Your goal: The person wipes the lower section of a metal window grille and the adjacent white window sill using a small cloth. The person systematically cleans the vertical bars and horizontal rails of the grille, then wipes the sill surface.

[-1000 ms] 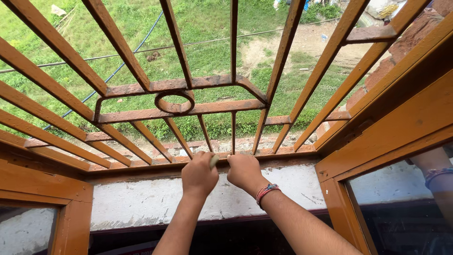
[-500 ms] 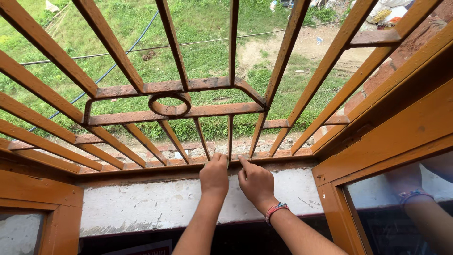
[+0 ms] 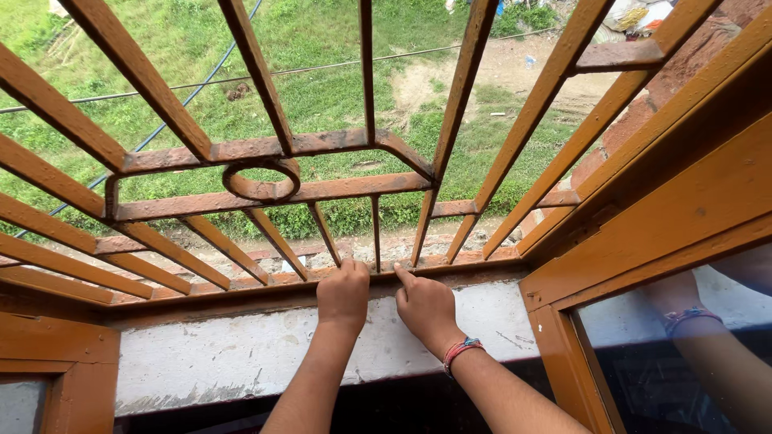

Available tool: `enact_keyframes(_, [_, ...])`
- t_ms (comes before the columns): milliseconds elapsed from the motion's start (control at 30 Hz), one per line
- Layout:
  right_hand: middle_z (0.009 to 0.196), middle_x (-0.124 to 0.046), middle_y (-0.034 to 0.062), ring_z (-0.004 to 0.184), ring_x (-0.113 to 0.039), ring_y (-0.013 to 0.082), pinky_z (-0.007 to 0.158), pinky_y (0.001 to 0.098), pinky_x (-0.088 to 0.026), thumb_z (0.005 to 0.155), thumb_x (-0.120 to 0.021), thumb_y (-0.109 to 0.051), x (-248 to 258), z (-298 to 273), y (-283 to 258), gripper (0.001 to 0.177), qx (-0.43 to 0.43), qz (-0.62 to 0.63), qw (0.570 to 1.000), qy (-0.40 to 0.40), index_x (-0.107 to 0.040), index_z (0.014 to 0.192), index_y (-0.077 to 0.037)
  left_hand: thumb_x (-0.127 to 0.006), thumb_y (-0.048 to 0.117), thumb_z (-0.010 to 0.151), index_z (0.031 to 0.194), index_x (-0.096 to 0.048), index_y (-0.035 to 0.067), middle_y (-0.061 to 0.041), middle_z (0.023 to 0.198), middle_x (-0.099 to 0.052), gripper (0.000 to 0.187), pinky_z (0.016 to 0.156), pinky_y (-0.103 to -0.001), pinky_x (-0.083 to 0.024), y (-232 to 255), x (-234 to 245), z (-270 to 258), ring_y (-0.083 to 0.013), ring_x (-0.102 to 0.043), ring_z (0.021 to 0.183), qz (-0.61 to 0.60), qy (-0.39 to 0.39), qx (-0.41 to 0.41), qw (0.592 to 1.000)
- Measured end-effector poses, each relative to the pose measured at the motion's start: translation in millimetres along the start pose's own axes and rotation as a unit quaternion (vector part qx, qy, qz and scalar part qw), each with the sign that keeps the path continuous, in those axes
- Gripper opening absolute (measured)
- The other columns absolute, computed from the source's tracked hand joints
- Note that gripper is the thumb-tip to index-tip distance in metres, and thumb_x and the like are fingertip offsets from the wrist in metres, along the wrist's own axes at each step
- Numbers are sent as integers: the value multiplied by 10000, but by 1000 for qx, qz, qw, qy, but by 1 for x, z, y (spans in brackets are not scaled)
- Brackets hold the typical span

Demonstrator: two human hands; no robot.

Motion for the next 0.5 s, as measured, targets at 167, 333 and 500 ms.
enact_keyframes(167, [695, -695, 130, 650, -687, 331, 624, 483, -552, 869, -583, -185, -5, -2, 2, 499, 5, -14, 1000, -6, -652, 1364, -188, -635, 105, 887, 867, -667, 123, -51, 925, -690, 42, 598, -372, -584, 1, -6, 14, -272, -733, 752, -49, 22, 134, 990])
enact_keyframes(333, [686, -696, 134, 646, -687, 337, 636, 486, -552, 863, -582, -179, -9, -2, 1, 517, -2, -10, 1000, -6, -641, 1376, -179, -642, 103, 864, 878, -712, 167, -40, 902, -709, 96, 637, -395, -580, 8, 8, 8, -281, -734, 789, -114, 61, 154, 980])
enact_keyframes(500, [693, -693, 139, 644, -686, 338, 627, 490, -551, 860, -584, -180, -11, -2, 1, 513, 1, -5, 1000, 4, -643, 1370, -166, -645, 103, 860, 863, -702, 156, -37, 904, -706, 78, 628, -378, -580, 13, 11, 9, -256, -740, 788, -86, 35, 131, 987])
Point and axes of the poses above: each hand's wrist, its own z-axis towards the middle knuckle, its own x-axis out of the back of the hand, y = z × x, the point moved 6 cm from there along z, towards the middle knuckle
